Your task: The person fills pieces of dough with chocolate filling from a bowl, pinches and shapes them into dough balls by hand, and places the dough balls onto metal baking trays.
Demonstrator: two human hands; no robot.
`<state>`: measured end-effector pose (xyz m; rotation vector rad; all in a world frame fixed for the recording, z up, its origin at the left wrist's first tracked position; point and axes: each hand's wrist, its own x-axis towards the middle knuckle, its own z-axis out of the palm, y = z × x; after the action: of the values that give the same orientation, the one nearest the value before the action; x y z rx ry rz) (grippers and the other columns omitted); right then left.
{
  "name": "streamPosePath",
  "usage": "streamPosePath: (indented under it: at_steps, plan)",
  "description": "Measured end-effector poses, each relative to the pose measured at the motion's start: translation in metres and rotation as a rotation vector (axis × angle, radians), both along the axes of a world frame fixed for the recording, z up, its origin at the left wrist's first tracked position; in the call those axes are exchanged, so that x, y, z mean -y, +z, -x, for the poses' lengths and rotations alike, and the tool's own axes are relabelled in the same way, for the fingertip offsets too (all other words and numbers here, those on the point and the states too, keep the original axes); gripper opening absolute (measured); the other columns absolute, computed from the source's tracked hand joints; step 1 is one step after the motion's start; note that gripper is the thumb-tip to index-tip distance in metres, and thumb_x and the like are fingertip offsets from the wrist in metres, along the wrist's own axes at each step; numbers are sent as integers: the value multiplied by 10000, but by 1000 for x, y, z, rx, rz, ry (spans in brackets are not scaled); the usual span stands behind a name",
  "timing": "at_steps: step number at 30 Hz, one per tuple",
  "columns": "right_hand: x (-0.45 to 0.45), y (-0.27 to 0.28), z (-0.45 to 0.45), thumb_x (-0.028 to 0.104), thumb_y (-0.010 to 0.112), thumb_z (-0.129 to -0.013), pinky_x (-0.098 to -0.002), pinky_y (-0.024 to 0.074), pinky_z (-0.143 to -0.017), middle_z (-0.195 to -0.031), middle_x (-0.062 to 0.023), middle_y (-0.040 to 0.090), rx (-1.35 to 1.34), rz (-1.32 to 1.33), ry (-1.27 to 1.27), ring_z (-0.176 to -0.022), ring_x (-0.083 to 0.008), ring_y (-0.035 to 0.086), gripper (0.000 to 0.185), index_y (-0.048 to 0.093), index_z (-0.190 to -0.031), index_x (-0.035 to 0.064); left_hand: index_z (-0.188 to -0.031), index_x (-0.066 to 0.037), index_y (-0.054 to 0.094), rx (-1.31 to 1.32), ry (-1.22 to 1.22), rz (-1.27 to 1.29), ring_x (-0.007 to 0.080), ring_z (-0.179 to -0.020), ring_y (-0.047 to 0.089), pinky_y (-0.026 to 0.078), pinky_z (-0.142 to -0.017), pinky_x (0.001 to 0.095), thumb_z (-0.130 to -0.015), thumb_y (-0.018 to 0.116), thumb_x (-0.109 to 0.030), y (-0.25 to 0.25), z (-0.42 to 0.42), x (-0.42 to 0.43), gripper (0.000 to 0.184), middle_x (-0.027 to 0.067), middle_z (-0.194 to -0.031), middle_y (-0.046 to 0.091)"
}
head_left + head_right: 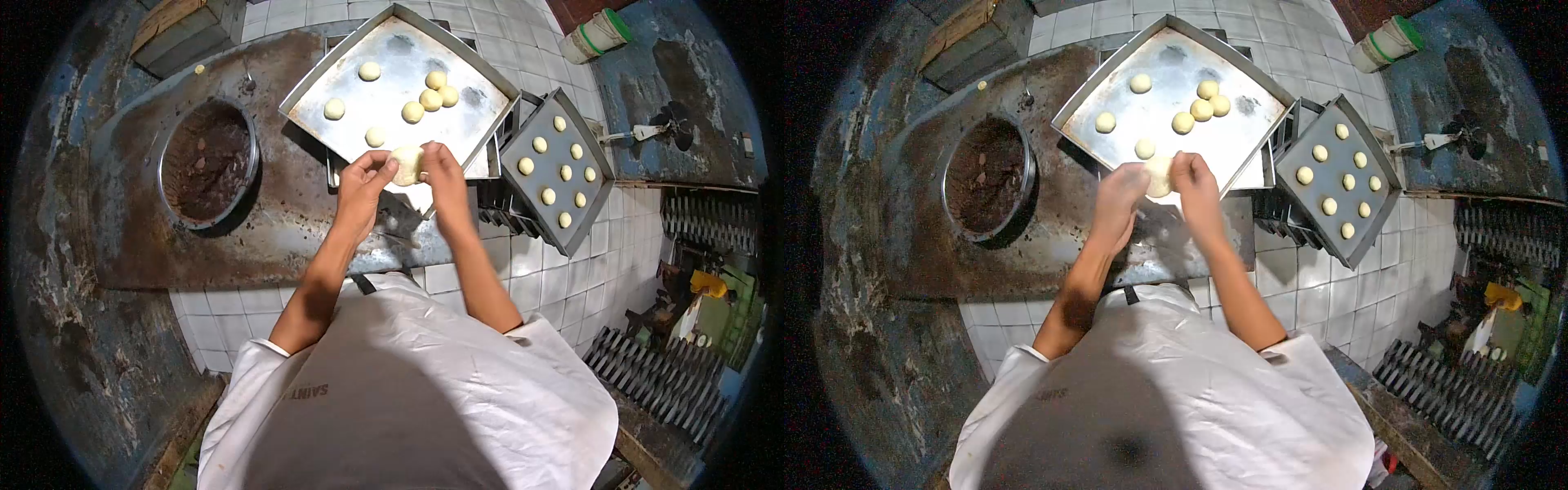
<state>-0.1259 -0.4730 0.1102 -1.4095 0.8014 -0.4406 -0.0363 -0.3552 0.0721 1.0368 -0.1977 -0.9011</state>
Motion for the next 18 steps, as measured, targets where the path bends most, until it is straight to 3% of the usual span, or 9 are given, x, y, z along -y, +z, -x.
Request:
streamPosePath:
  at_steps: [1,4,5,9,11,12,13,14,18]
  plan:
    - [-16,-17,-6,333,526,-1064,-366,476,-691,-843,-78,664,-82,276,-47,-748,-172,596,330,625,-1021,21,-1161,27,643,-7,0,-3,113,-1068,608,464,-958,274,-981,693,-157,-3,2,-7,263,89,-1176,671]
    - [-57,-33,-26,287,551,-1041,-405,462,-649,-723,-208,606,-97,371,-151,-647,-283,570,341,603,-892,-15,-1234,32,578,-302,101,160,158,-1086,627,480,-1004,317,-1033,578,-114,-6,4,-29,248,101,-1164,656]
    - [-63,-46,-26,307,530,-1055,-377,473,-650,-761,-148,654,-165,358,-74,-682,-236,607,364,629,-905,-10,-1234,32,578,-304,113,160,158,-1086,627,480,-1004,317,-1033,578,-114,-9,0,-40,248,101,-1164,656]
    - [-89,-114,-12,464,421,-1085,-307,523,-727,-971,-17,696,-1,-477,232,-858,-149,659,526,681,-1116,7,-1272,36,562,-519,48,286,224,-1174,615,457,-1071,389,-1067,503,-188,-37,-10,-107,310,122,-1249,645]
    - [-97,-88,-2,526,358,-1087,-363,526,-869,-1182,-88,666,-66,-741,285,-1048,-163,638,601,616,-1258,10,-1298,24,549,-671,81,253,240,-1197,604,457,-1072,399,-1067,507,-210,-33,-13,-138,332,126,-1266,637]
    - [-90,-173,25,563,436,-1052,-407,503,-919,-1196,-145,676,-212,-316,353,-1060,-267,658,633,574,-1270,-15,-1271,3,557,-768,195,238,245,-1166,619,466,-1054,400,-1050,551,-277,-20,-18,-149,356,117,-1216,649]
    - [-100,-181,40,512,597,-991,-368,498,-777,-1078,-120,634,-365,361,399,-934,-242,607,540,567,-1212,21,-1271,3,557,-760,235,260,245,-1166,619,466,-1054,400,-1050,551,-277,-24,-27,-165,356,117,-1216,649]
    - [-106,-181,55,397,710,-910,-447,471,-855,-1111,-184,587,-544,1030,473,-1046,-340,575,509,543,-1226,35,-1257,-5,560,-756,270,286,239,-1152,624,473,-1041,401,-1031,584,-312,-33,-34,-183,382,110,-1196,653]
    - [-113,-202,88,118,650,-844,-541,428,-902,-1070,-187,579,-822,1122,630,-1088,-392,550,369,522,-1186,62,-1125,-53,631,-658,451,58,212,-974,678,549,-878,393,-943,698,-297,-89,-58,-249,312,75,-1042,688]
